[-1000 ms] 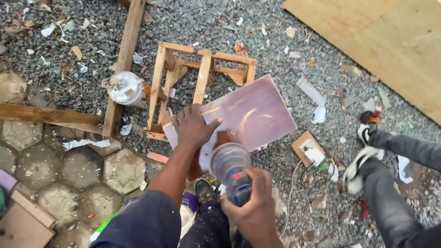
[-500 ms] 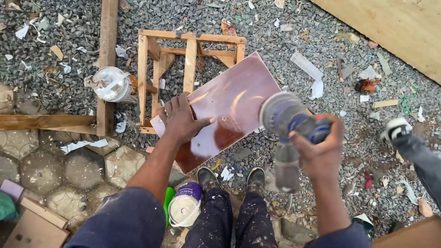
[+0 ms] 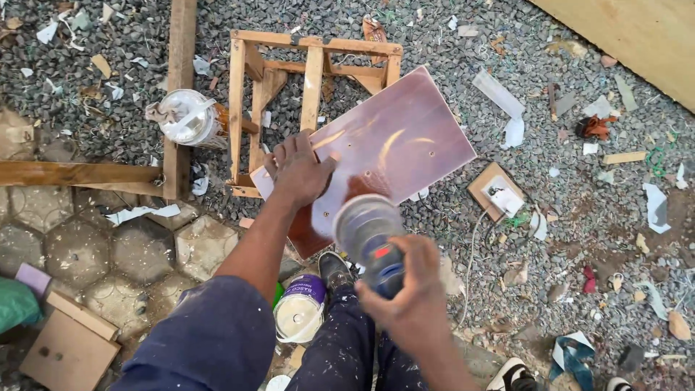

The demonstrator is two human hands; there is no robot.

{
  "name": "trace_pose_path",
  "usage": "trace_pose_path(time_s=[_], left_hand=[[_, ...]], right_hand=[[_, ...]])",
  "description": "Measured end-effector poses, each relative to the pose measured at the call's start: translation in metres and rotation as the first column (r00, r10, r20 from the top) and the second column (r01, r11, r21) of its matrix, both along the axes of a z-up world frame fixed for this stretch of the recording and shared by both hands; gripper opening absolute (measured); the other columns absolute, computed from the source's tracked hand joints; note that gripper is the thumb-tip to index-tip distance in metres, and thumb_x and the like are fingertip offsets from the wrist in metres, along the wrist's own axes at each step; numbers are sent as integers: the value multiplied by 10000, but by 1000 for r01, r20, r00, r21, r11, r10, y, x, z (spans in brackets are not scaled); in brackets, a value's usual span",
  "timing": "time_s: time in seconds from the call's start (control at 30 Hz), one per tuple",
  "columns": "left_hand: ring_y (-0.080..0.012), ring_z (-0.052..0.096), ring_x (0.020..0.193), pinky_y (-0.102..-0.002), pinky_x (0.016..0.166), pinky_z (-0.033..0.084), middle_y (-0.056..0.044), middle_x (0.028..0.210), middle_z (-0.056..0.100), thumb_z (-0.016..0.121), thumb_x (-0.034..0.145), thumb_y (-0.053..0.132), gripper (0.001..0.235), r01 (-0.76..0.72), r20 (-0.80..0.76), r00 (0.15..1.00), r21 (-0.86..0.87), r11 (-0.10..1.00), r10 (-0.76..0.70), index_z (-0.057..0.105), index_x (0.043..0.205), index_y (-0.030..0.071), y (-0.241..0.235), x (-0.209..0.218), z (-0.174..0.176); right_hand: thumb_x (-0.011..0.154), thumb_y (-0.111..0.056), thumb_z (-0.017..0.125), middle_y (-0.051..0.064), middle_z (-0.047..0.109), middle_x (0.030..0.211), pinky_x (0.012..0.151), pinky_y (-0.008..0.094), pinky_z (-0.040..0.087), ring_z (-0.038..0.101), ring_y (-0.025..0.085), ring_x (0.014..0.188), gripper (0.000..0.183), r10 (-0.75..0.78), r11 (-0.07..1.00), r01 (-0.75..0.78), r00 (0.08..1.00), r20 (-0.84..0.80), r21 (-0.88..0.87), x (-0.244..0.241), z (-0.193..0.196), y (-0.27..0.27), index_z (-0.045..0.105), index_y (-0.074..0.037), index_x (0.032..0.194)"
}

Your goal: The person uses an electric sander to smooth the edges and surfaces of a wooden drawer. They then sand a separate rectangular wooden board, moving the sander across the surface to finish it.

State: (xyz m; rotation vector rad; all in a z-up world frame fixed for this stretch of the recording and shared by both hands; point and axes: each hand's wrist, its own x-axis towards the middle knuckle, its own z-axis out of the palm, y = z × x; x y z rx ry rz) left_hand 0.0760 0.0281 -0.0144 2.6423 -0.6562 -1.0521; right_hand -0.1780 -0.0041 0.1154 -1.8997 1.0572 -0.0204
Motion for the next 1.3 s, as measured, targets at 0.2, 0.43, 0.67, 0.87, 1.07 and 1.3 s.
trace_pose_path(time_s=[0.2,0.43,0.67,0.87,1.07,1.3], left_hand=[[-343,232,1454,-492,1162,116,-126,1589,300,548,927,482,845,72,-46,996,-92,993,-77,179,1632,196,18,9,-4],[-318,415,1439,-563,1113,227,-86,1616,419,730,781,528,892,9,69,998,-177,984,3,426,1557,212,68,10,7],[-286,383,1490,-433,1216,313,-150,1602,419,726,891,349,702,-533,-202,841,-469,704,502,493,1497,83,101,-14,10],[-295,551,1350,-513,1181,346,-132,1372,624,320,720,821,940,-682,-395,717,-226,696,574,664,1303,169,96,0,78],[-345,457,1464,-533,1209,319,-178,1582,447,235,642,865,1160,-750,-553,622,-215,625,555,487,1504,130,124,1,85],[-107,607,1360,-285,1126,436,0,1463,679,569,809,600,729,-825,-465,555,-201,529,689,646,1410,193,136,-96,167]], right_hand=[[627,-380,880,107,479,1271,940,417,581,625,250,1110,730,7,999,-4,998,63,-42,-3,-11,22,568,-171,1252],[645,-364,817,99,518,1239,861,384,519,564,237,1050,666,-183,976,185,983,31,-112,-14,-6,-70,562,-154,1224],[710,-249,816,118,499,1239,875,391,482,558,250,1036,608,-119,976,120,993,18,-183,-13,1,-87,553,-106,1238],[622,-367,836,57,478,1272,855,398,590,613,212,1053,704,-23,996,40,978,-207,78,20,27,16,549,-214,1247],[647,-455,874,19,474,1275,843,475,598,666,227,1069,739,160,985,-147,973,-164,91,42,20,84,542,-246,1273],[674,-699,695,59,464,1338,855,559,528,638,317,1145,886,140,990,-126,957,-254,71,91,26,64,457,-221,1381]])
